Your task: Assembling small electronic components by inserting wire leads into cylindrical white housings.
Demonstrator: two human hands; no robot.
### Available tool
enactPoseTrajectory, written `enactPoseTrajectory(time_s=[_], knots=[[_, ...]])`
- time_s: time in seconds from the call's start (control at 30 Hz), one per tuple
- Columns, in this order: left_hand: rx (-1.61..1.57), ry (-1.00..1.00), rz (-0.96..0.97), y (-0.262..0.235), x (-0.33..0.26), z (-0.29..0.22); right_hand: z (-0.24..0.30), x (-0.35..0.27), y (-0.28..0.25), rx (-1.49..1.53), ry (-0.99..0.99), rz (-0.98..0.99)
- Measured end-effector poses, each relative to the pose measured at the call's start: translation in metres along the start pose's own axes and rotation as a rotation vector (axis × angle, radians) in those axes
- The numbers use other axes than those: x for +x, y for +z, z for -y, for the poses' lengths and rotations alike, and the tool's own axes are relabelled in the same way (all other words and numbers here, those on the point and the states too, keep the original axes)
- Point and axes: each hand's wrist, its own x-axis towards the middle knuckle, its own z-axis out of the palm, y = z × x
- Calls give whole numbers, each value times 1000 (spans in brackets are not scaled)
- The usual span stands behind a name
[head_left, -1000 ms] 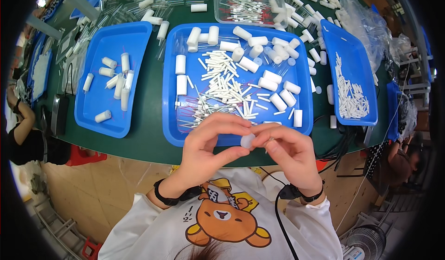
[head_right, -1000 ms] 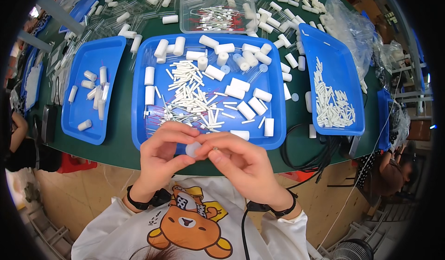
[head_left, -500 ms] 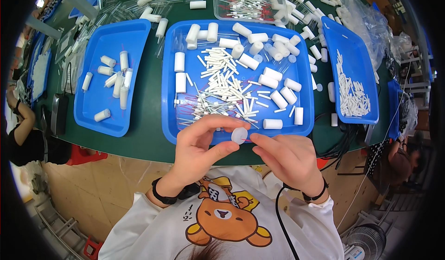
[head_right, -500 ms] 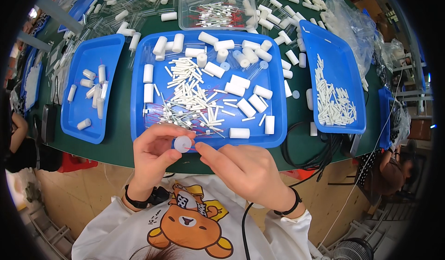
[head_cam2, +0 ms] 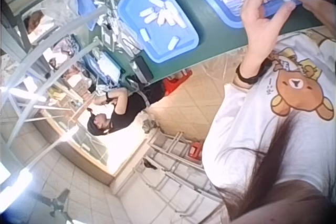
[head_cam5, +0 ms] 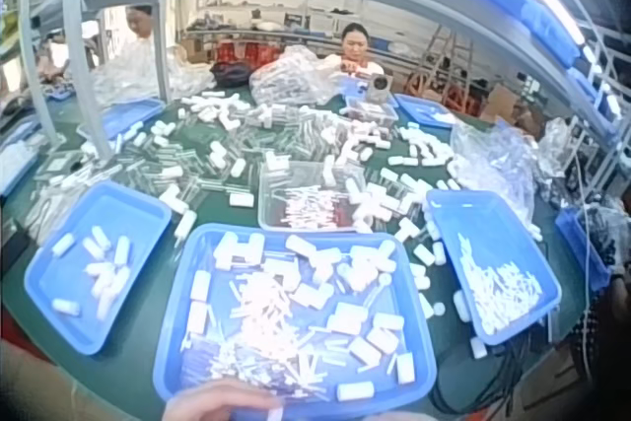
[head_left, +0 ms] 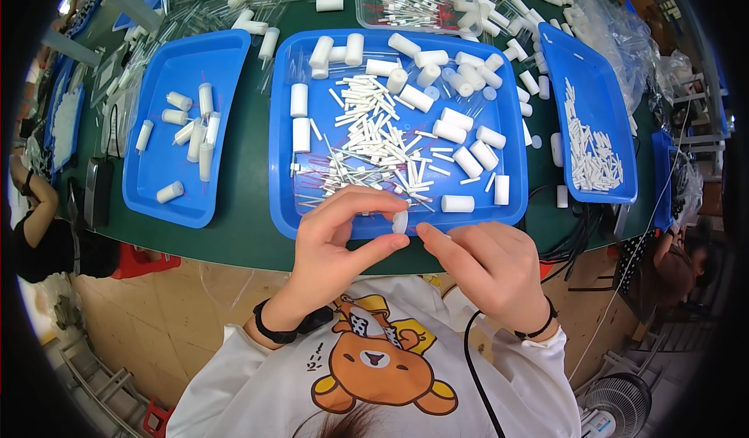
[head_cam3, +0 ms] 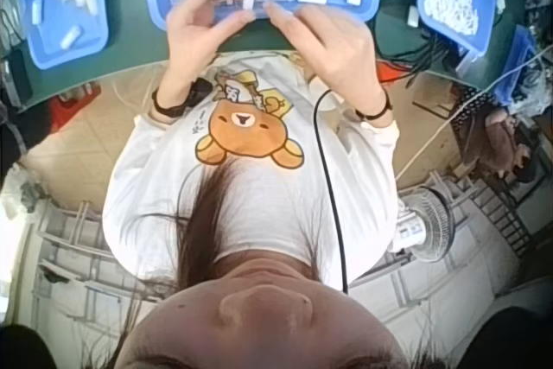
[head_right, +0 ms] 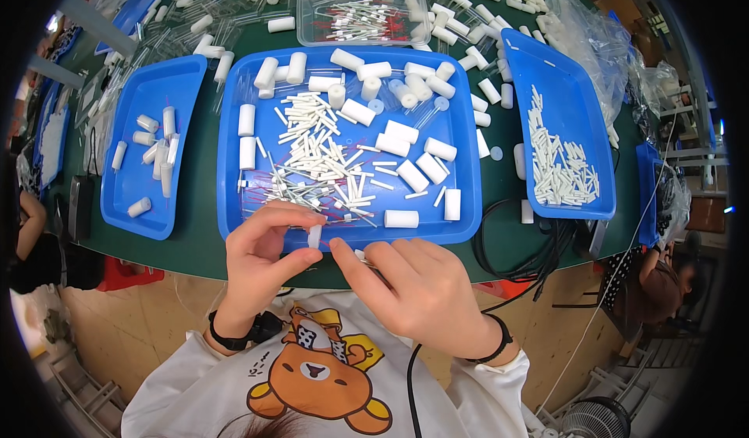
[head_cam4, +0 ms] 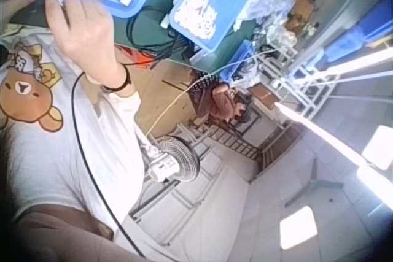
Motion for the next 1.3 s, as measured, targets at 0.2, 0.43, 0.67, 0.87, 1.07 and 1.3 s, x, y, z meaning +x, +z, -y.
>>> enactPoseTrajectory(time_s=[0.2, 0.43, 0.67, 0.87, 1.07, 1.3], knots=[[-342, -64, 35, 0, -9, 9, -1, -2, 6, 94, 3, -72], [-315, -65, 62, 0, -11, 12, -3, -5, 3, 103, -2, -39], [-348, -60, 58, 0, -10, 11, -3, -3, 3, 91, -9, -49], [-367, -40, 54, -1, -11, 14, -2, -2, 0, 118, -23, -17], [-374, -75, 114, -1, -12, 13, -3, -2, 1, 148, -31, -13], [-410, -102, 156, 2, -14, 12, -1, -15, 18, 359, 21, -96]])
